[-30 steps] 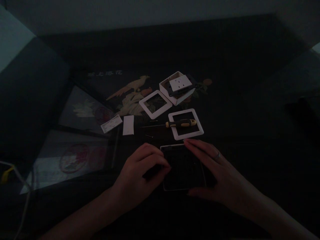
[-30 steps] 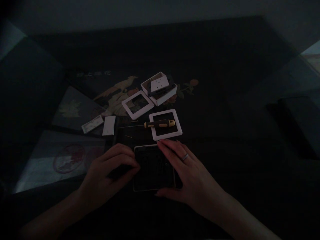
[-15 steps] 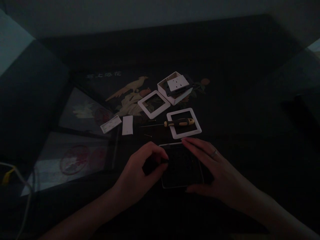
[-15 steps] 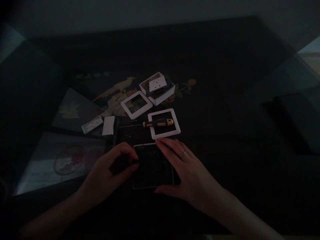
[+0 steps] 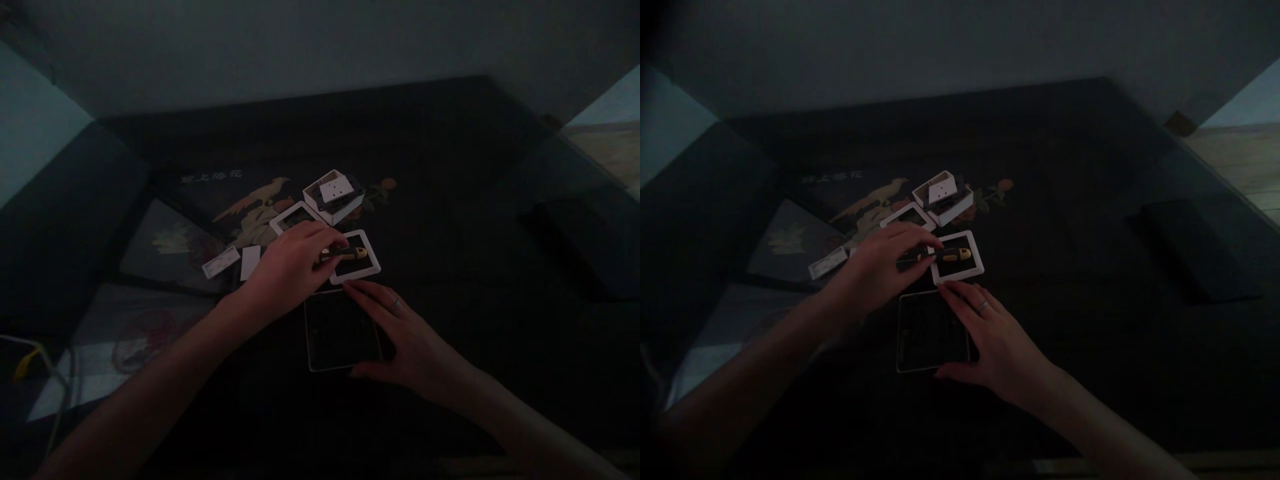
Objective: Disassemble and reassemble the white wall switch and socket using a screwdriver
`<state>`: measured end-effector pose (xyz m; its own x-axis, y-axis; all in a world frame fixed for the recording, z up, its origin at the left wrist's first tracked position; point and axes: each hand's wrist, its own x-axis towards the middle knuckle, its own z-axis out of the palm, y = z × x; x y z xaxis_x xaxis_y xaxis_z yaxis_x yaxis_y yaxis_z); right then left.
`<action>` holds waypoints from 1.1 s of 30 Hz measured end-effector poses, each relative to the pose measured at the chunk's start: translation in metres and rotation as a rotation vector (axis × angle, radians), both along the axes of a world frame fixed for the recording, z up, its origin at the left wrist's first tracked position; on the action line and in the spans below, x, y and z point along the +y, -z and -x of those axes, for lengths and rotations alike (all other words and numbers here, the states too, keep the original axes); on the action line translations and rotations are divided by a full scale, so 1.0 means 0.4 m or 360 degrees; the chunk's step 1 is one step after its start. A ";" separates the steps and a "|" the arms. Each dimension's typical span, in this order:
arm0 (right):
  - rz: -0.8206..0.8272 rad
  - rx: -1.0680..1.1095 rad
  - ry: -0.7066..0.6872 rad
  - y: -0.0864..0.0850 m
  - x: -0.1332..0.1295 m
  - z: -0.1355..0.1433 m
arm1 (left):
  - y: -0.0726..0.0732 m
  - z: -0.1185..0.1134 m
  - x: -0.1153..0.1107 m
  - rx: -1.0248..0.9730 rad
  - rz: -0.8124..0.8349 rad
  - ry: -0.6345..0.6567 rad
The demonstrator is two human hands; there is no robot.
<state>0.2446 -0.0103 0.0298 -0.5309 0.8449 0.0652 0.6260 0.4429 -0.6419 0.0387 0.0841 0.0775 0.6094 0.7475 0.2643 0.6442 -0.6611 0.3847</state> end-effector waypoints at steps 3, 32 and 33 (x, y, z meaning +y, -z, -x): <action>0.0039 0.0014 -0.0008 -0.004 0.002 0.001 | 0.012 -0.057 0.043 0.0469 -0.0019 0.0047; 0.0139 -0.0031 0.0041 0.000 -0.005 -0.006 | -0.030 0.145 -0.187 -0.1796 0.0289 -0.0068; 0.0125 -0.0027 0.0044 0.000 -0.006 -0.006 | -0.024 0.153 -0.191 -0.1775 0.0228 -0.0106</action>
<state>0.2469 -0.0126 0.0298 -0.5076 0.8615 -0.0110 0.6486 0.3737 -0.6630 -0.0227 0.0076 0.0873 0.0439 0.8371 0.5454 -0.0746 -0.5416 0.8373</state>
